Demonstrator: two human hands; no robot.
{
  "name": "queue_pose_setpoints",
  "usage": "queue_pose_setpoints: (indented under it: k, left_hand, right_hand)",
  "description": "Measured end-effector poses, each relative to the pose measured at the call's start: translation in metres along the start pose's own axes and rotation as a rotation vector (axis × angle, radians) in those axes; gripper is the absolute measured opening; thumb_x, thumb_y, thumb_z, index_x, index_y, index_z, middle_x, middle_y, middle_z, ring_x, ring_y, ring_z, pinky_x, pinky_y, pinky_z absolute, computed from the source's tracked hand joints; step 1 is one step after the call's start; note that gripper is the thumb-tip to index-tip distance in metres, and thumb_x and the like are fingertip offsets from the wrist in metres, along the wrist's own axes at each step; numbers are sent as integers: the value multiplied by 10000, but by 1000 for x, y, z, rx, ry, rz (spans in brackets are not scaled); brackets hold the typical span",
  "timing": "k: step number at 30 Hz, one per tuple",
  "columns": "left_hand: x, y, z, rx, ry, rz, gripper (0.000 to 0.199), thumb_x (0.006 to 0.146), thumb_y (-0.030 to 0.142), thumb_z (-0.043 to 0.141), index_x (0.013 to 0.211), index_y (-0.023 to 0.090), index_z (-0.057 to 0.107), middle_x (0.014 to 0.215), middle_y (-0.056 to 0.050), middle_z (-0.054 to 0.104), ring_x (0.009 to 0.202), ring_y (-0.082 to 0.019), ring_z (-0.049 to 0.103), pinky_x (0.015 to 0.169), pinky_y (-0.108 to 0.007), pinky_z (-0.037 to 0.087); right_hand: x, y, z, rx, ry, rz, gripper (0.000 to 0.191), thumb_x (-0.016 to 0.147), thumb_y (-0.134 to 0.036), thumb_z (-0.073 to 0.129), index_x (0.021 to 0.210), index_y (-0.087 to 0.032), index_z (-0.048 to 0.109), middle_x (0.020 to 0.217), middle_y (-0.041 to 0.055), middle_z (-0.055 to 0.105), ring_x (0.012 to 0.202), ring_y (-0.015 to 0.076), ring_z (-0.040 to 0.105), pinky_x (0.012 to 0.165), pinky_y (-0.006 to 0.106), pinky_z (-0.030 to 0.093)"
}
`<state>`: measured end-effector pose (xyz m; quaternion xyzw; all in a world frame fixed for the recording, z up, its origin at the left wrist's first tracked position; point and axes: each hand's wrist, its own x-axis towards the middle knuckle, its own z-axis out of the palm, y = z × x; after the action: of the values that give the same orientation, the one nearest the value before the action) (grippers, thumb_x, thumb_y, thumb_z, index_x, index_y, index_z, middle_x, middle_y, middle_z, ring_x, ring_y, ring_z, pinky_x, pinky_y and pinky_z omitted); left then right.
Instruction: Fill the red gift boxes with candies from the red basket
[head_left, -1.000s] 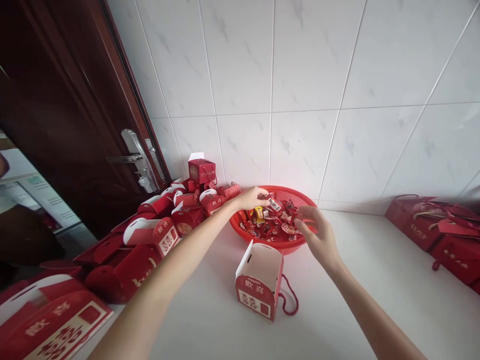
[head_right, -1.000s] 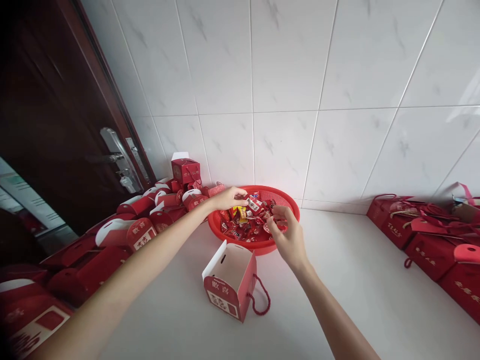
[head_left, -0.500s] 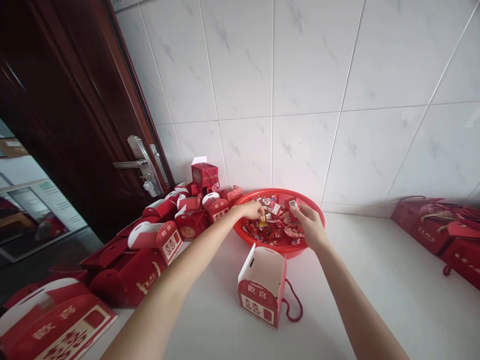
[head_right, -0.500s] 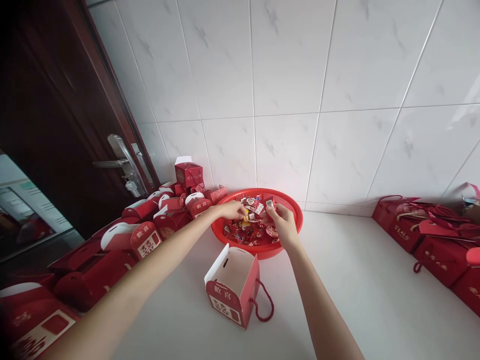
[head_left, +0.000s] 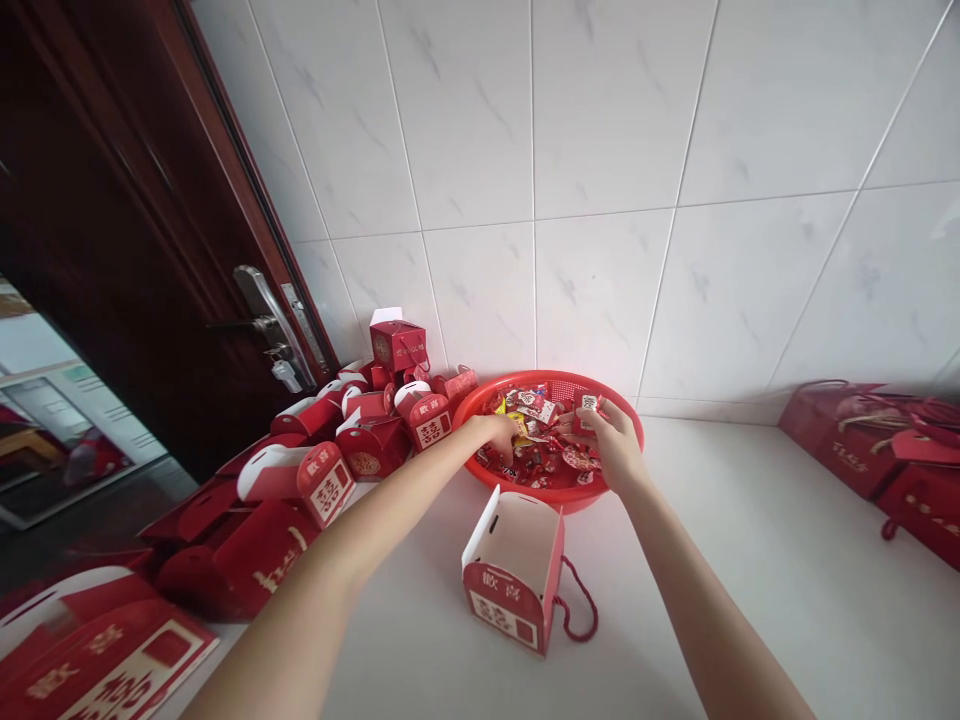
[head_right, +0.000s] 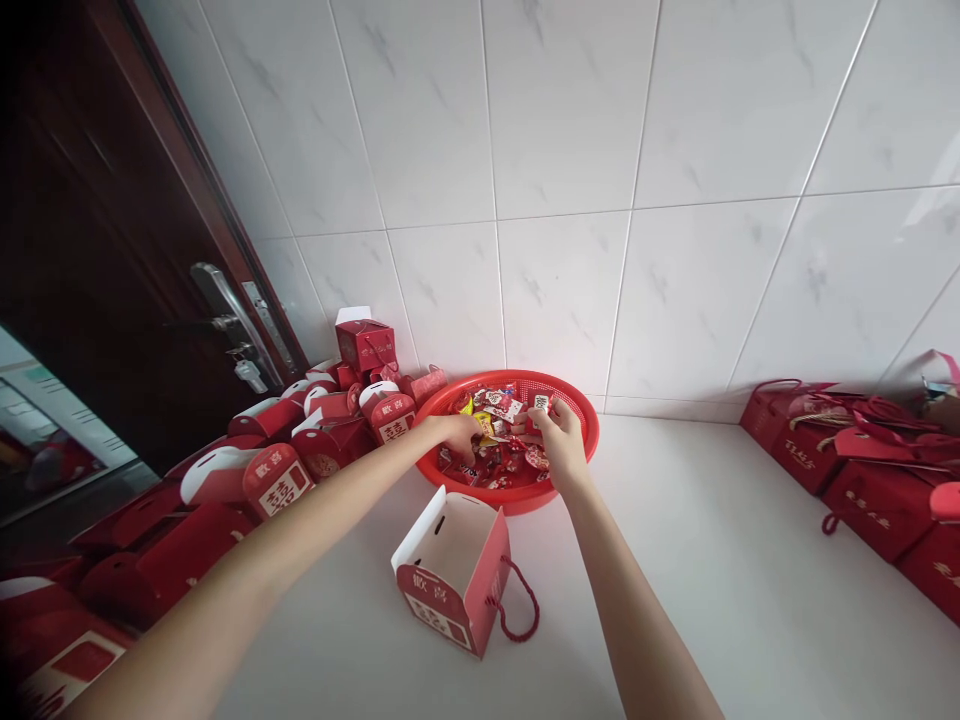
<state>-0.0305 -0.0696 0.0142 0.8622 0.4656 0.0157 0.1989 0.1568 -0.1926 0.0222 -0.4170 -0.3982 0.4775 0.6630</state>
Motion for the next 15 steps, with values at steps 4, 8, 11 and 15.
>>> queue_pose_setpoints:
  k: [4,8,11,15]
  left_hand:
    - [-8,8,-2,116,-175,-111,276,537,168,878,564,198,604,550,31,576,767,-221,630,770,-303,496]
    - [-19,16,-7,167,-195,-113,259,829,302,766,666,166,617,687,16,626,779,-179,629,776,-321,505]
    - [-22,16,-14,154,-180,-91,271,775,297,805,619,162,629,652,18,627,720,-177,609,704,-284,467]
    - [-20,10,-22,98,-122,-65,122,743,241,788,675,177,709,684,5,678,718,-178,607,673,-264,421]
  right_hand:
    - [0,0,0,-13,-8,-1,239,654,-361,706,765,-239,533,747,19,728,797,264,740,691,377,616]
    - [0,1,-1,-15,-7,6,247,646,-369,719,749,-242,533,732,15,728,777,260,734,673,368,607]
    - [-1,0,-1,-13,-15,2,254,642,-377,738,745,-242,548,720,15,729,800,266,733,671,359,600]
    - [-2,-1,0,-18,-30,8,257,629,-377,749,727,-239,555,742,21,739,786,256,730,683,348,591]
